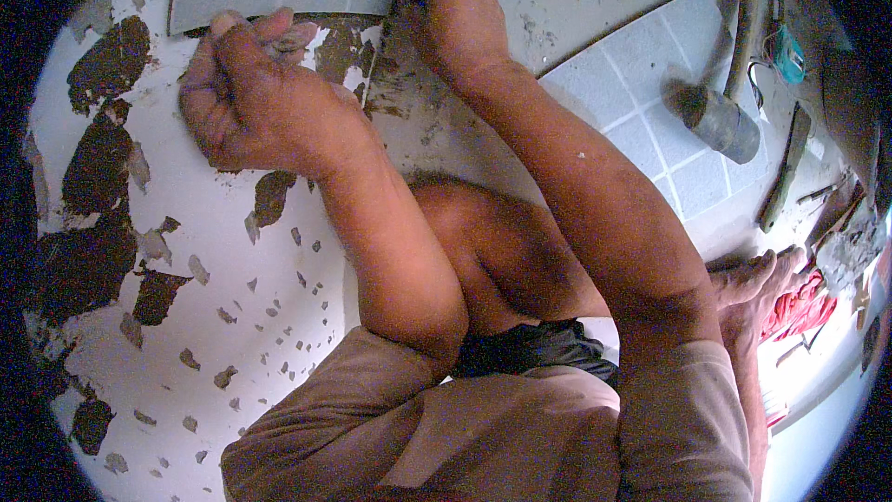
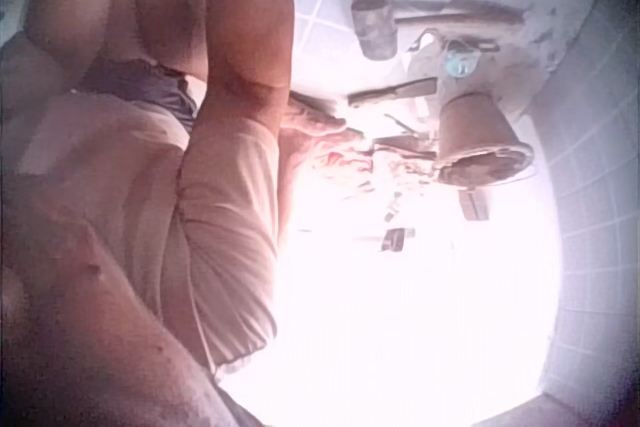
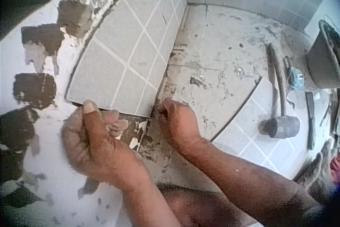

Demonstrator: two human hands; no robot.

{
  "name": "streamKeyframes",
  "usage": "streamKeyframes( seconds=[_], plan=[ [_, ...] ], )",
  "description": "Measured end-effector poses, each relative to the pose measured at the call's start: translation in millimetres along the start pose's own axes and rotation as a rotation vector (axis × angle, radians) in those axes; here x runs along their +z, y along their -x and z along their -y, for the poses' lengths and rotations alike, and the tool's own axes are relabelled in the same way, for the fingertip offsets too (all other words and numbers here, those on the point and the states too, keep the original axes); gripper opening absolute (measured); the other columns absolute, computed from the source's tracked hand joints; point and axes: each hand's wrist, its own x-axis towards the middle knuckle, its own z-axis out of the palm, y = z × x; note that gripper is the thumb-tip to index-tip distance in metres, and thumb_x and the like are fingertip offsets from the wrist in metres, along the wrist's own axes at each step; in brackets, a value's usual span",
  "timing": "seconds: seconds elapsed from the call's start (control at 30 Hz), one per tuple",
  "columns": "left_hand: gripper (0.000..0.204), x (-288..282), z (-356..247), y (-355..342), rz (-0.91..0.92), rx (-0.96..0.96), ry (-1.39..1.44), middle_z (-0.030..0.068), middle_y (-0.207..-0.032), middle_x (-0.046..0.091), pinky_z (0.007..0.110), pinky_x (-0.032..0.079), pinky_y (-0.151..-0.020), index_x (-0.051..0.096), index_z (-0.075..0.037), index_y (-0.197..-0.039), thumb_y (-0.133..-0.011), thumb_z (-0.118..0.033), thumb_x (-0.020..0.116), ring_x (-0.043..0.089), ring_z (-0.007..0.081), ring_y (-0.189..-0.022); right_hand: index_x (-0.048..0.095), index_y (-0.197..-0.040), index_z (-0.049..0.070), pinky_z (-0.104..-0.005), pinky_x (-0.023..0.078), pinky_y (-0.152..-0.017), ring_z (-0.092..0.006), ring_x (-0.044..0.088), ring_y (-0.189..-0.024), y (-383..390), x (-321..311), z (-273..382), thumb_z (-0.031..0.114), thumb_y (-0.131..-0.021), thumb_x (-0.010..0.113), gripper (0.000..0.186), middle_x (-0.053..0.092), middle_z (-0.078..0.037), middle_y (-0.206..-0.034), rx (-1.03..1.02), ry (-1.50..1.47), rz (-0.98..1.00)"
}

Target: The person applies adhesive to a wall and positions square tiles, using a rubber mallet and a thin wire to align them and ensure they are level.

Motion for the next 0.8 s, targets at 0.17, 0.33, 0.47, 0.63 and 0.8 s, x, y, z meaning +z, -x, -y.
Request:
streamKeyframes(
  seconds=[0.17, 0.33, 0.47, 0.63, 0.8],
  plan=[
    [0.017, 2.0, 0.1, 2.5, -0.007, -0.014, -0.007, 0.0154, -0.065, 0.068, 0.019, 0.045, -0.039, 0.059, 0.008, -0.093, -0.095, -0.007, 0.065, 0.056, 0.0099, -0.044, 0.067, -0.093, 0.003, -0.0465, 0.055, -0.075, -0.0403, 0.068, -0.082, 0.9, -0.9, 1.5, 0.015, -0.081, 0.071, 0.017, 0.071, -0.019, -0.085, -0.035, 0.063, -0.061],
    [0.017, 1.6, 1.2, 2.5, 0.015, 0.018, -0.009, 0.0150, -0.065, 0.068, 0.019, 0.045, -0.039, 0.059, 0.008, -0.092, -0.095, -0.007, 0.065, 0.055, 0.0097, -0.043, 0.070, -0.094, 0.004, -0.0451, 0.056, -0.077, -0.0396, 0.069, -0.085, -3.0, -1.3, 0.0, 0.013, -0.082, 0.069, 0.015, 0.071, -0.021, -0.090, 0.024, 0.046, -0.023],
    [0.017, -0.4, 1.3, 0.7, -0.010, -0.002, 0.004, 0.0142, -0.065, 0.067, 0.019, 0.045, -0.039, 0.059, 0.009, -0.093, -0.095, -0.007, 0.065, 0.055, 0.0099, -0.044, 0.072, -0.095, 0.004, -0.0437, 0.056, -0.083, -0.0389, 0.070, -0.091, 3.8, -11.1, -2.8, 0.009, -0.083, 0.064, 0.015, 0.071, -0.023, -0.097, -0.013, -0.127, -0.136],
    [0.016, 0.3, -2.3, 2.2, 0.012, -0.015, -0.023, 0.0189, -0.068, 0.067, 0.027, 0.050, -0.042, 0.060, 0.012, -0.093, -0.084, -0.001, 0.065, 0.060, 0.0197, -0.047, 0.072, -0.102, 0.004, -0.0460, 0.054, -0.085, -0.0403, 0.067, -0.096, -1.1, -16.9, -9.0, 0.008, -0.084, 0.064, 0.020, 0.070, -0.022, -0.102, -0.145, 0.094, -0.086],
    [0.015, 6.1, -3.4, 2.9, -0.024, -0.054, 0.024, 0.0136, -0.064, 0.067, 0.019, 0.042, -0.038, 0.059, 0.008, -0.090, -0.094, -0.005, 0.065, 0.055, 0.0110, -0.043, 0.069, -0.112, 0.005, -0.0475, 0.053, -0.084, -0.0427, 0.065, -0.092, -4.4, -16.5, -15.8, 0.009, -0.084, 0.066, 0.029, 0.068, -0.020, -0.098, -0.197, 0.223, -0.027]
  ],
)
